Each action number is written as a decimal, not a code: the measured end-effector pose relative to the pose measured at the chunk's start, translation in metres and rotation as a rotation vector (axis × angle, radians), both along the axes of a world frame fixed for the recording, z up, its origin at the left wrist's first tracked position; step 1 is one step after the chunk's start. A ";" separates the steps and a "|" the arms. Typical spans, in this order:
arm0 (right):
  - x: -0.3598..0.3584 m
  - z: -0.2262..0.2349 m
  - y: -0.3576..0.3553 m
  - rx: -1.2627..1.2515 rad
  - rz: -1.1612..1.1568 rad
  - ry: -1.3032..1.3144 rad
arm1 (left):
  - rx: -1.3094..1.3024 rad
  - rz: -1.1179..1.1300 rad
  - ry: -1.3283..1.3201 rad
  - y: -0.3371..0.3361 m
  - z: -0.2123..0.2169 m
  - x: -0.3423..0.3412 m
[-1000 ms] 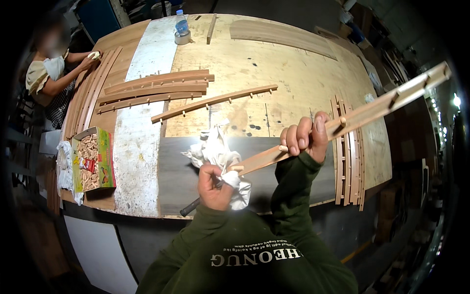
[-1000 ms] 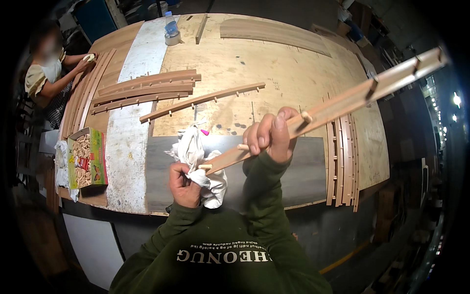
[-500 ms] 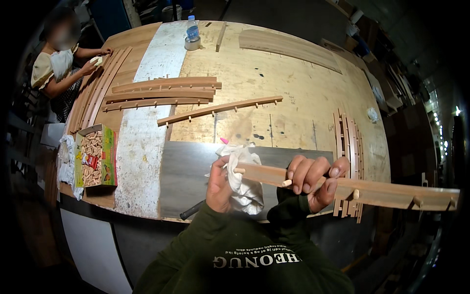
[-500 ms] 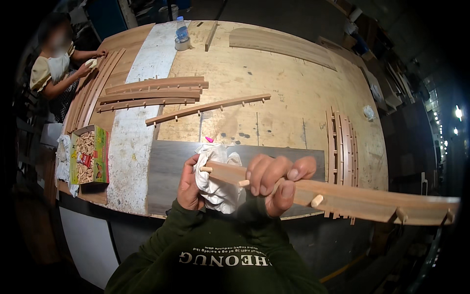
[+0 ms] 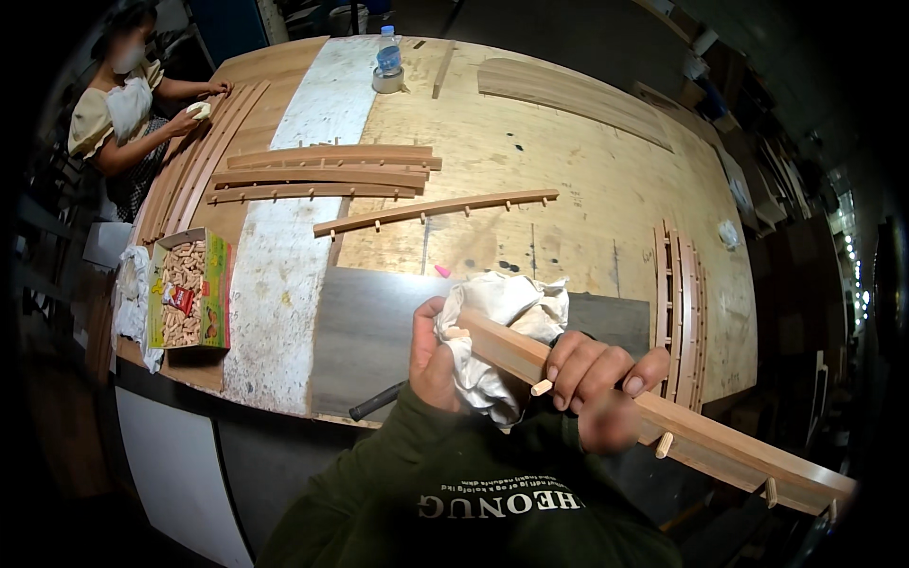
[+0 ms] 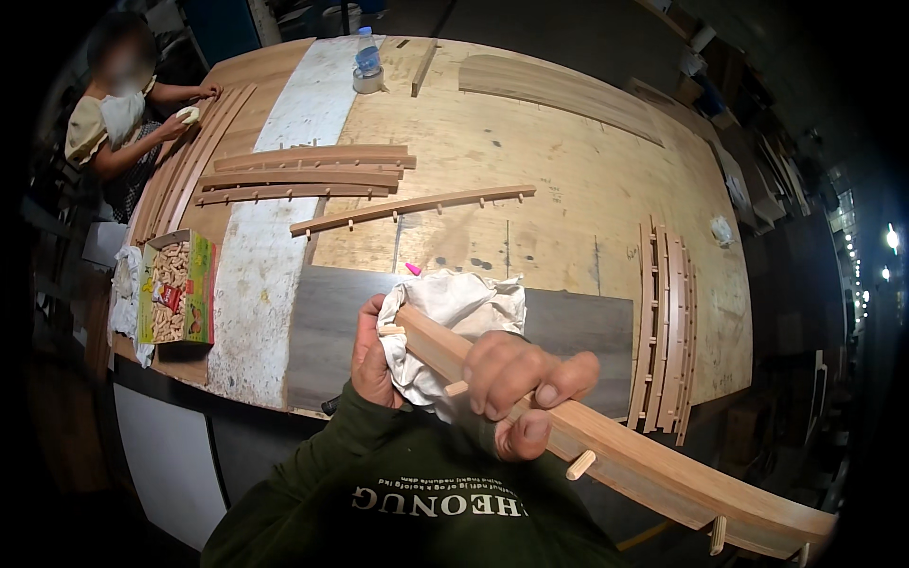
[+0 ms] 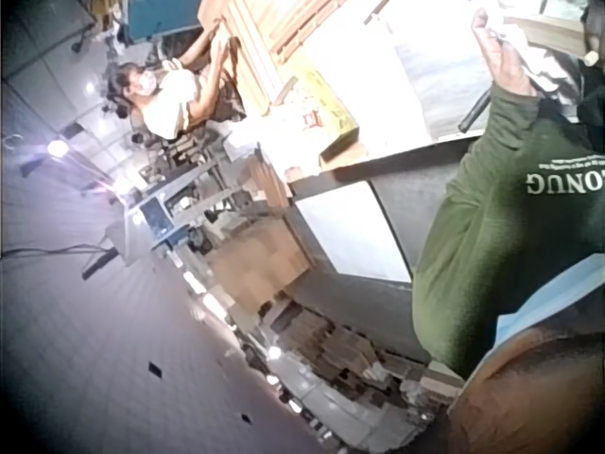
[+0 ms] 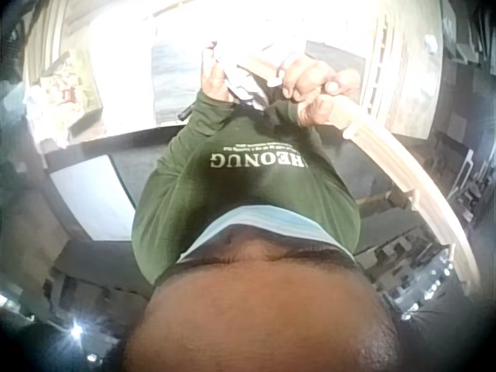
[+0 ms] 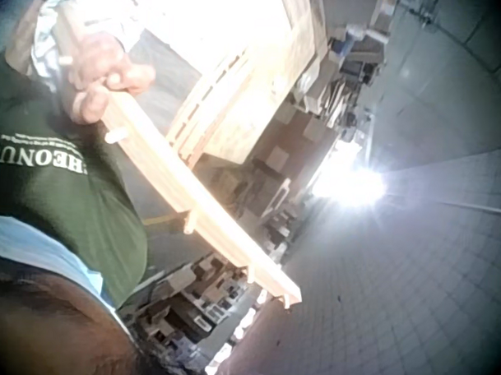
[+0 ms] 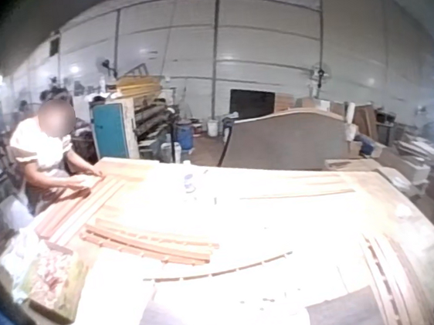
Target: The person hammers wooden pegs into a long wooden slat, wipes the wooden slat with a white cloth, and repeats these actions for another slat.
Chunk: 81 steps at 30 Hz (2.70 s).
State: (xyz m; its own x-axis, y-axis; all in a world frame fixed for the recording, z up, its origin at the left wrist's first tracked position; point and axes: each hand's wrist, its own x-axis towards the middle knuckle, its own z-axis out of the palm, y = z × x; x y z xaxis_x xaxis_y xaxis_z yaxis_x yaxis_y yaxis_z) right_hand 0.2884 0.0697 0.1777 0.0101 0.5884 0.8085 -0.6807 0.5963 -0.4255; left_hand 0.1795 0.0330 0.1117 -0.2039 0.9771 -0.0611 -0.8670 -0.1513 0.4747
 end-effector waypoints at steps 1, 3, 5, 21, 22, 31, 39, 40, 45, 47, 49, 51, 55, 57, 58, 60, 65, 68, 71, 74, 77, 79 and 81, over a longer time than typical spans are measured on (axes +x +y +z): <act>0.001 0.000 0.000 0.002 0.000 -0.002 | 0.008 0.008 0.003 0.000 -0.001 0.001; 0.000 0.000 0.000 -0.010 0.007 0.001 | 0.021 0.024 0.011 0.001 -0.002 0.001; 0.000 -0.001 -0.001 -0.026 0.014 0.006 | -0.009 0.013 0.032 -0.002 0.000 -0.007; 0.048 -0.026 0.040 -0.389 0.042 -0.007 | -0.109 0.679 1.376 0.022 -0.032 -0.180; 0.056 -0.037 0.050 -0.427 0.049 -0.087 | -0.241 0.784 1.592 0.021 -0.026 -0.210; 0.045 -0.097 0.077 -0.859 -0.243 -0.016 | -0.353 0.023 2.158 0.001 -0.097 -0.163; 0.111 -0.159 0.085 -1.220 -0.289 -0.598 | -0.205 -0.224 1.875 -0.063 -0.173 -0.068; 0.122 -0.171 0.087 -1.186 -0.278 -0.944 | -0.262 -0.212 1.819 -0.066 -0.171 -0.073; 0.085 -0.173 0.061 -0.601 -0.166 -1.604 | -0.416 -0.095 1.537 -0.079 -0.166 -0.123; 0.074 -0.171 0.053 -0.442 -0.083 -1.689 | -0.450 -0.106 1.391 -0.084 -0.170 -0.142; 0.070 -0.184 0.049 -0.247 -0.094 -1.711 | -0.436 -0.140 1.201 -0.076 -0.147 -0.129; 0.063 -0.189 0.047 -0.199 -0.118 -1.729 | -0.296 -0.126 1.096 -0.064 -0.137 -0.114; 0.085 -0.171 0.059 -0.397 -0.250 -1.710 | -0.360 -0.306 1.071 -0.045 -0.113 -0.078; 0.137 -0.187 0.064 -0.519 -0.482 -1.574 | -0.336 -0.416 1.139 -0.039 -0.106 -0.060; 0.166 -0.183 0.061 -0.590 -0.552 -1.569 | -0.323 -0.447 1.162 -0.036 -0.105 -0.054; 0.203 -0.176 0.055 -0.674 -0.656 -1.764 | -0.314 -0.550 1.135 -0.029 -0.098 -0.042; 0.215 -0.246 0.030 -0.790 -0.574 -1.681 | -0.242 -0.837 1.249 0.012 -0.091 -0.001; 0.205 -0.266 0.019 -0.881 -0.513 -1.429 | -0.057 -0.915 1.413 0.037 -0.093 0.022; 0.200 -0.265 0.007 -0.738 -0.632 -1.438 | 0.115 -0.946 1.605 0.056 -0.100 0.048; 0.201 -0.273 0.006 -0.675 -0.703 -1.421 | 0.309 -0.786 1.659 0.068 -0.083 0.082; 0.203 -0.268 0.006 -0.695 -0.668 -1.363 | 0.477 -0.622 1.727 0.076 -0.073 0.105; 0.206 -0.268 0.008 -0.658 -0.650 -1.339 | 0.492 -0.774 1.930 0.080 -0.098 0.102; 0.207 -0.262 0.008 -0.658 -0.639 -1.389 | 0.411 -0.893 2.112 0.083 -0.114 0.104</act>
